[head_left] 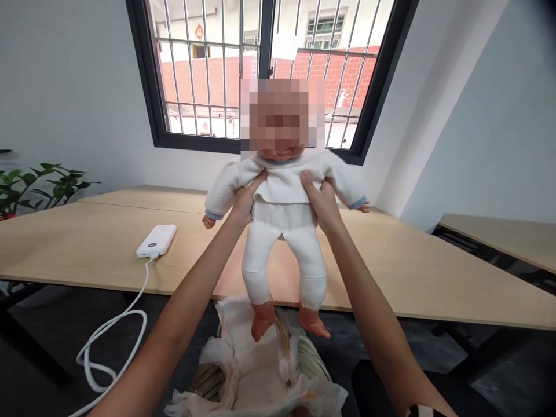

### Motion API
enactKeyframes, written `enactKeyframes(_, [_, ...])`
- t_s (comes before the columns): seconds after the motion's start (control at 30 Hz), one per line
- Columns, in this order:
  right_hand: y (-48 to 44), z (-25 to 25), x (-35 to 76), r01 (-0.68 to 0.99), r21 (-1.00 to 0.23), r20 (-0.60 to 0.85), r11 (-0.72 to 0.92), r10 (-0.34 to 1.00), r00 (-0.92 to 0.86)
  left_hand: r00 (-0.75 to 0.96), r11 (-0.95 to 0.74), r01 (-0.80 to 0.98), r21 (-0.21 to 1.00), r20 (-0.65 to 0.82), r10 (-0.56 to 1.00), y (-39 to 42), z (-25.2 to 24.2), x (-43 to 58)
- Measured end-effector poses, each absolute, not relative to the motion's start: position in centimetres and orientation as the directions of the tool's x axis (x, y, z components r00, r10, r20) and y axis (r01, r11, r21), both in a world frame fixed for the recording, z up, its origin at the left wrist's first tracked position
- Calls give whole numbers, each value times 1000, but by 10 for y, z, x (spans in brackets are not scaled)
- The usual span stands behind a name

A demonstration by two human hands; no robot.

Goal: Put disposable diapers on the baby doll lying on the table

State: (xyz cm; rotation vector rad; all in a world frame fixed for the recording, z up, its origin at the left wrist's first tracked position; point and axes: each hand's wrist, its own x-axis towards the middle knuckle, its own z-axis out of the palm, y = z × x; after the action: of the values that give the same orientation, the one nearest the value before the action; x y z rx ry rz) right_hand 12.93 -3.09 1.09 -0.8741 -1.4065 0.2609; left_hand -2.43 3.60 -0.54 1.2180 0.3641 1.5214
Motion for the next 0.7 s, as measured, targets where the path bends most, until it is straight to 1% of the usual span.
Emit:
enactKeyframes(0.03, [-17,5,133,318,-678,731,663,650,206,158,-332,-538,775,480,863,49,-14,-22])
enactKeyframes(0.13, [23,-23,139,288,-662,748,692,585,313,201,-319,-502,803,468,861,80,-42,-16])
enactKeyframes(0.2, [43,-45,140,301,-664,741,685,546,392,207,-344,-427,836,461,863,94,-60,-13])
enactKeyframes(0.27, [56,-66,139,335,-706,697,624,529,484,198,-400,-327,856,476,857,103,-75,-12])
enactKeyframes(0.37, [65,-92,141,400,-790,611,464,547,572,206,-454,-184,872,486,849,111,-93,-12])
enactKeyframes(0.43, [67,-103,144,451,-810,584,374,581,567,224,-465,-112,878,478,849,112,-101,-13])
enactKeyframes(0.57, [71,-112,151,537,-800,563,267,642,520,232,-470,15,883,454,860,112,-114,-18])
enactKeyframes(0.7, [79,-117,157,561,-810,502,174,700,508,222,-483,146,863,447,867,111,-123,-23])
